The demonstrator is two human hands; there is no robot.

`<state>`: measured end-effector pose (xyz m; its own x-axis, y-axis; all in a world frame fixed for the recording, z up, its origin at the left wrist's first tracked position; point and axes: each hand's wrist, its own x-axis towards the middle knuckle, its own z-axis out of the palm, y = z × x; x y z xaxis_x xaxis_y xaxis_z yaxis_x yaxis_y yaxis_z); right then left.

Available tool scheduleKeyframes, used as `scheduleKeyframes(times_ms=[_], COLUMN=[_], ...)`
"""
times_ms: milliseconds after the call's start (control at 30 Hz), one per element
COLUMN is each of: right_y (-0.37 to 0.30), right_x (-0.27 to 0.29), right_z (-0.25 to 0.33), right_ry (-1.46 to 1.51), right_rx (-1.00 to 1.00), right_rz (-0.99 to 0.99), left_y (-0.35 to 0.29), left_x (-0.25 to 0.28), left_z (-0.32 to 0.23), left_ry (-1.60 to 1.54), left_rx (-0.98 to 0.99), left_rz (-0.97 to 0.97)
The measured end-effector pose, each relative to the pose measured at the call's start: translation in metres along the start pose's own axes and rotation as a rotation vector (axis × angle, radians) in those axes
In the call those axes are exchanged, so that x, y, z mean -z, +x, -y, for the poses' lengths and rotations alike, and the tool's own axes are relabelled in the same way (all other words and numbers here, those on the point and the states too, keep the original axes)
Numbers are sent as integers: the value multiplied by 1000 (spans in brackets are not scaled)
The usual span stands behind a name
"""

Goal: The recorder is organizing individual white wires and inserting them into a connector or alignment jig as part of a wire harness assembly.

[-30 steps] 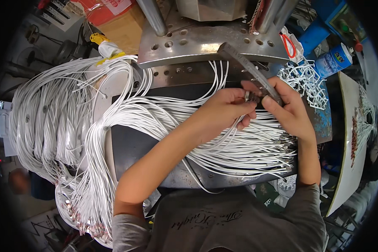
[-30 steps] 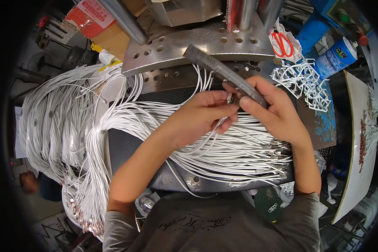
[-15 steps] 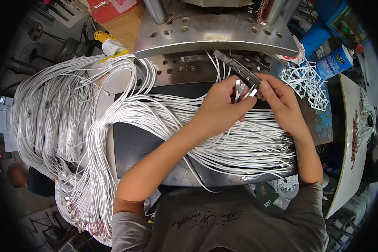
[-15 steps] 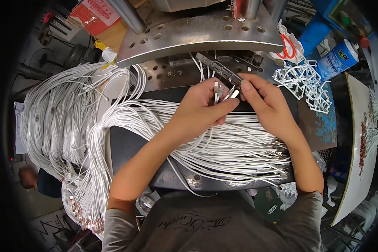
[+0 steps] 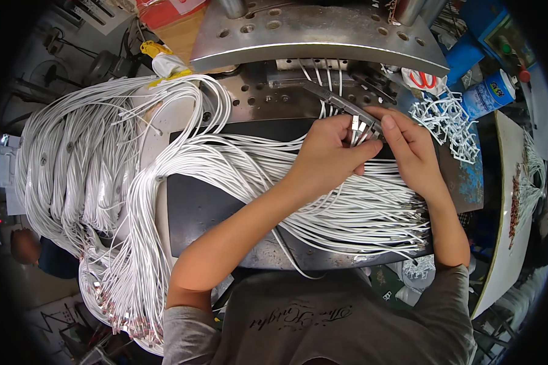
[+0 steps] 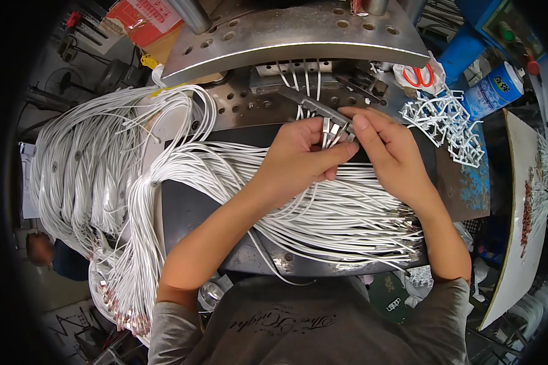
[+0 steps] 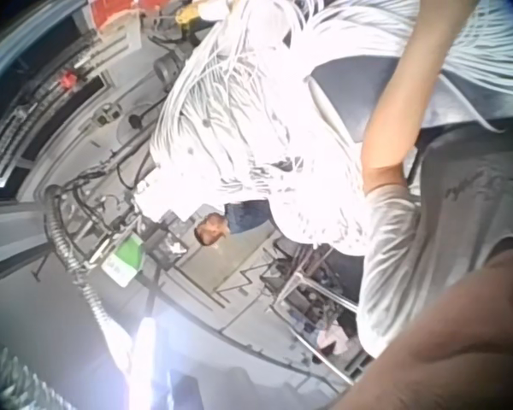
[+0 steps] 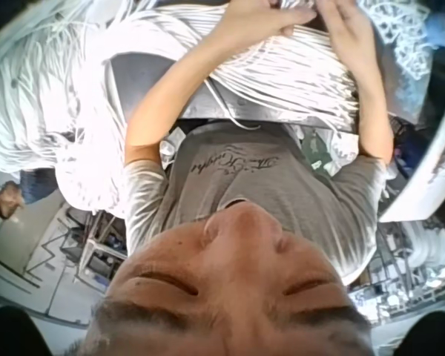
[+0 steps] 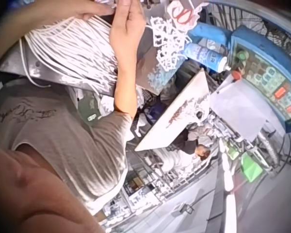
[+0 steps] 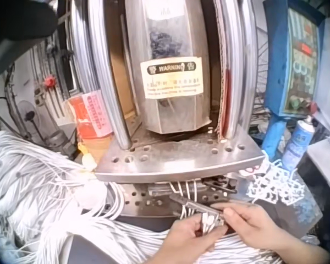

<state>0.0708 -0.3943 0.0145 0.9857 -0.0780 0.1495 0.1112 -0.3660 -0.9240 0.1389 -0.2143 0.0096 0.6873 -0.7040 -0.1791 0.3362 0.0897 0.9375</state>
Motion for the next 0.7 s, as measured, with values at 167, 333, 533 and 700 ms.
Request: scheduleKeyframes(times_ms=[167,333,533,700], right_y=[1,-2,-1,0], right_x=[11,6,3,6], right_z=[-1,6,11,11], right_ry=[221,240,202,110], right_rx=[-217,-173,-96,-63], right_rz=[9,-36,-43,-9], left_y=[0,-1,1,1], left_x=[5,9,6,7], left_z=[-2,-5,-2,-3], left_ry=[3,-29,-4,107], left_rx=[-8,-53,-75,-83], left_rz=[-27,-22,-14,-14])
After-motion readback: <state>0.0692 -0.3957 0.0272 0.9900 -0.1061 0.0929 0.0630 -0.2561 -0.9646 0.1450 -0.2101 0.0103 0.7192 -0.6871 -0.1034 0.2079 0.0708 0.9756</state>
